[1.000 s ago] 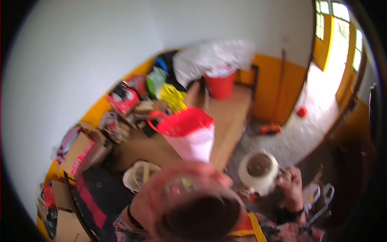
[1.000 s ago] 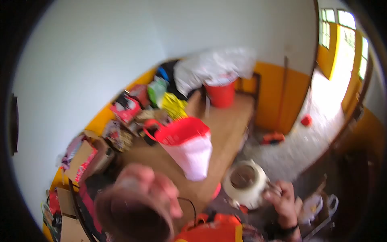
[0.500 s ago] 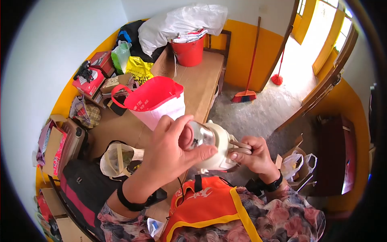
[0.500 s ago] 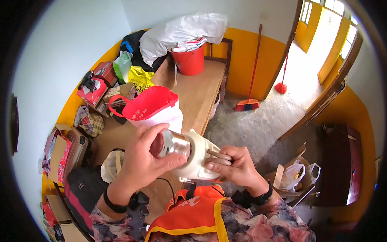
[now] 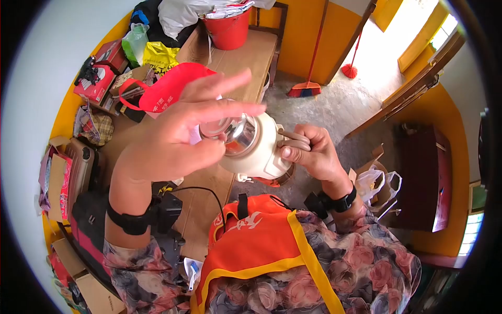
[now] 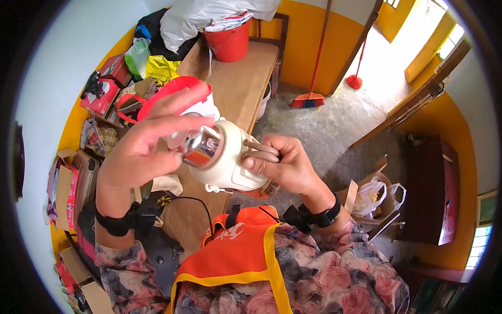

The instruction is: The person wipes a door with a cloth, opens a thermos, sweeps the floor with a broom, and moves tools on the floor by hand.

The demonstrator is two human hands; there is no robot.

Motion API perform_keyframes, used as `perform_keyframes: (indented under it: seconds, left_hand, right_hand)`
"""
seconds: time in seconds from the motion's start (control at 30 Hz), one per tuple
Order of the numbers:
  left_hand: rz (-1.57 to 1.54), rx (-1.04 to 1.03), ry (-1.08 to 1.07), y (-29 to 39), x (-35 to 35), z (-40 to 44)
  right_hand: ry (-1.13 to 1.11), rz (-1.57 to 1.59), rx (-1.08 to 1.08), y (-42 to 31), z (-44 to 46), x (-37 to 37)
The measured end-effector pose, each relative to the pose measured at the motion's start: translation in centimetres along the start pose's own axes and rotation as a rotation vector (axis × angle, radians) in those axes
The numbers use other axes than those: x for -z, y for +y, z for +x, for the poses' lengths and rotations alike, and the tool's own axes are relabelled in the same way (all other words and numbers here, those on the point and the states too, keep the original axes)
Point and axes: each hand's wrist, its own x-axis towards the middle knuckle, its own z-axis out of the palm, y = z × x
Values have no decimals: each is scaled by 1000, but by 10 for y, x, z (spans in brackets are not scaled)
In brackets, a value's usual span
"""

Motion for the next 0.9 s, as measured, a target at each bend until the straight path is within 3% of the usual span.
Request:
perform_keyframes:
  seconds: [0.03,0.1,0.17,0.23,0.3,0.33,0.4,0.47,0.57,0.63,0.7,0.77,0.83,0.9]
  left_hand:
    - [43,-124,-23,-3,1,-1]
    - [298,67,219,1,-9,-5]
    - [419,168,307,7,-18,-4]
    - [244,292,72,12,-18,-7]
    - [76,227,61,2,-26,-20]
    - [107,90,121,-7,-32,-27]
    - [88,83,89,-13,-39,-42]
    - [26,159,42,-18,-48,-57]
    - [106,176,293,-35,-79,-87]
    - [114,293,361,-45,-99,-106]
    - [-143,582,387,-52,-107,-119]
    - [-134,637,438,-52,-105,-131]
    - [63,618,583,-43,-93,-140]
    - [185,625,623,-35,-72,-150]
  right_hand:
    - [-6,3,3,-1,1,-1]
    - [45,37,-34,-1,1,-7]
    - [10,-34,-36,-2,0,-5]
    - [-71,-93,-37,-2,-2,-5]
    - [-105,-131,-156,1,-5,-2]
    - [-140,-97,-127,8,-6,-1]
    - [-191,76,-156,18,-7,-5]
    - [-264,53,-196,28,-6,-6]
    - [-334,72,-277,47,5,-14]
    - [-408,-174,-307,53,12,-30]
    - [-458,-101,-336,76,18,-42]
    - [-562,-167,-367,80,25,-59]
    - [-590,-148,-357,79,38,-78]
    - [-723,-387,-77,85,53,-91]
